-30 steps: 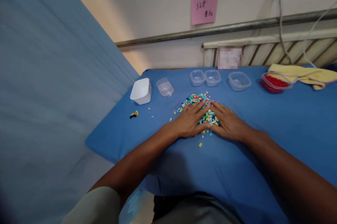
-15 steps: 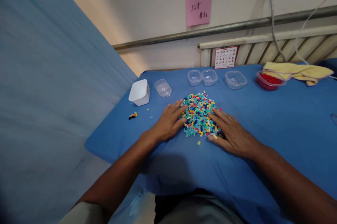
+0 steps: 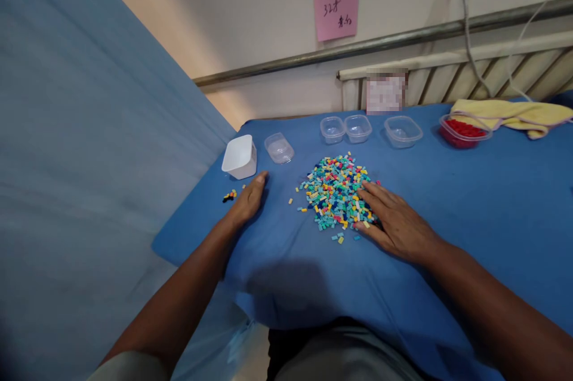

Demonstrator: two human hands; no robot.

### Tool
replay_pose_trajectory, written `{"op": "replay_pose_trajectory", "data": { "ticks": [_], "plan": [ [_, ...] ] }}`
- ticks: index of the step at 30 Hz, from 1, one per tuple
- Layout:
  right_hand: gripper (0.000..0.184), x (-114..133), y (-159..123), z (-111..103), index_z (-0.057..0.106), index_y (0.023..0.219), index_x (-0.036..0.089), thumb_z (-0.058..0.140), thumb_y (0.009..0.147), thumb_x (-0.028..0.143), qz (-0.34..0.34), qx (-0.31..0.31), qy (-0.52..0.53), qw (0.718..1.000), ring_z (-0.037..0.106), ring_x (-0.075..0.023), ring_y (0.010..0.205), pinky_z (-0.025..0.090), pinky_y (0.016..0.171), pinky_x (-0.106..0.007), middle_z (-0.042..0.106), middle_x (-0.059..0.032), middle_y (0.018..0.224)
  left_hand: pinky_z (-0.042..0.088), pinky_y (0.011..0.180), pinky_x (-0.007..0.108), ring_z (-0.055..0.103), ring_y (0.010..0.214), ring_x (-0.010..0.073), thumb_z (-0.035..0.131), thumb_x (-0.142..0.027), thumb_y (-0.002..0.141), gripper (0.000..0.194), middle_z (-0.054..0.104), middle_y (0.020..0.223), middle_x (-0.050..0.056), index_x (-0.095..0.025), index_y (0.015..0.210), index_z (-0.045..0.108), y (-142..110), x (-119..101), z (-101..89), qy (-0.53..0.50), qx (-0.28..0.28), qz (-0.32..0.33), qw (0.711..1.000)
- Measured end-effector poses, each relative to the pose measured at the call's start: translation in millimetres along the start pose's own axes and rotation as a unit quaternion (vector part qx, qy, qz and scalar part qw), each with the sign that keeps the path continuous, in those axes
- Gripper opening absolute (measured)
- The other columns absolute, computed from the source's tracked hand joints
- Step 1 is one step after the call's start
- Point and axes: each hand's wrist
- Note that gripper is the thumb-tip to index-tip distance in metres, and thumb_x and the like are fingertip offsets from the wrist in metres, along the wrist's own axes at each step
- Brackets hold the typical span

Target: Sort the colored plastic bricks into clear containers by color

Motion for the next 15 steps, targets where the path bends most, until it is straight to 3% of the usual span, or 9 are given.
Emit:
{"op": "replay_pose_trajectory", "data": {
  "ticks": [4, 9, 12, 15],
  "plan": [
    [0.078, 3.0, 2.4, 0.8, 0.038, 0.182, 0.027, 0.060, 0.115, 0.059, -0.003, -0.004, -0.013, 1.000, 0.042, -0.0418, 0.171, 0.044, 0.135, -0.069, 0.042, -0.0172, 0.186, 0.020, 0.146, 0.044, 0.038, 0.172, 0.0264, 0.020, -0.076, 0.115, 0.096, 0.044, 0.180, 0.018, -0.004, 0.171, 0.051, 6.3, -39.9, 46.0, -0.022, 0.038, 0.060, 0.997],
    [0.074, 5.3, 3.2, 0.9, 0.036, 0.184, 0.027, 0.056, 0.117, 0.053, -0.007, -0.029, -0.009, 1.000, 0.045, -0.0397, 0.170, 0.044, 0.136, -0.066, 0.044, -0.0175, 0.185, 0.021, 0.146, 0.045, 0.034, 0.173, 0.0256, 0.019, -0.074, 0.117, 0.094, 0.047, 0.178, 0.018, -0.004, 0.169, 0.053, 13.6, -103.4, 102.0, -0.075, 0.100, 0.184, 0.975],
    [0.076, 5.8, 2.2, 0.9, 0.031, 0.185, 0.028, 0.057, 0.117, 0.051, -0.015, -0.037, -0.012, 0.999, 0.045, -0.0387, 0.170, 0.045, 0.136, -0.065, 0.041, -0.0166, 0.186, 0.018, 0.147, 0.050, 0.028, 0.176, 0.0287, 0.023, -0.071, 0.119, 0.085, 0.037, 0.184, 0.015, -0.011, 0.173, 0.051, 10.9, -126.1, 119.2, 0.011, 0.134, 0.254, 0.958],
    [0.078, 8.8, 6.8, 3.8, 0.030, 0.186, 0.028, 0.057, 0.117, 0.053, -0.026, -0.008, -0.032, 0.999, 0.040, -0.0388, 0.173, 0.042, 0.137, -0.066, 0.038, -0.0157, 0.188, 0.020, 0.145, 0.058, 0.027, 0.176, 0.0351, 0.032, -0.061, 0.121, 0.072, 0.035, 0.186, 0.013, -0.017, 0.174, 0.050, 12.4, -132.8, 125.2, 0.132, 0.146, 0.313, 0.929]
  ]
}}
Point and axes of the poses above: each hand's wrist, its own y-axis towards the middle knuckle, its own z-axis out of the palm, x = y × z
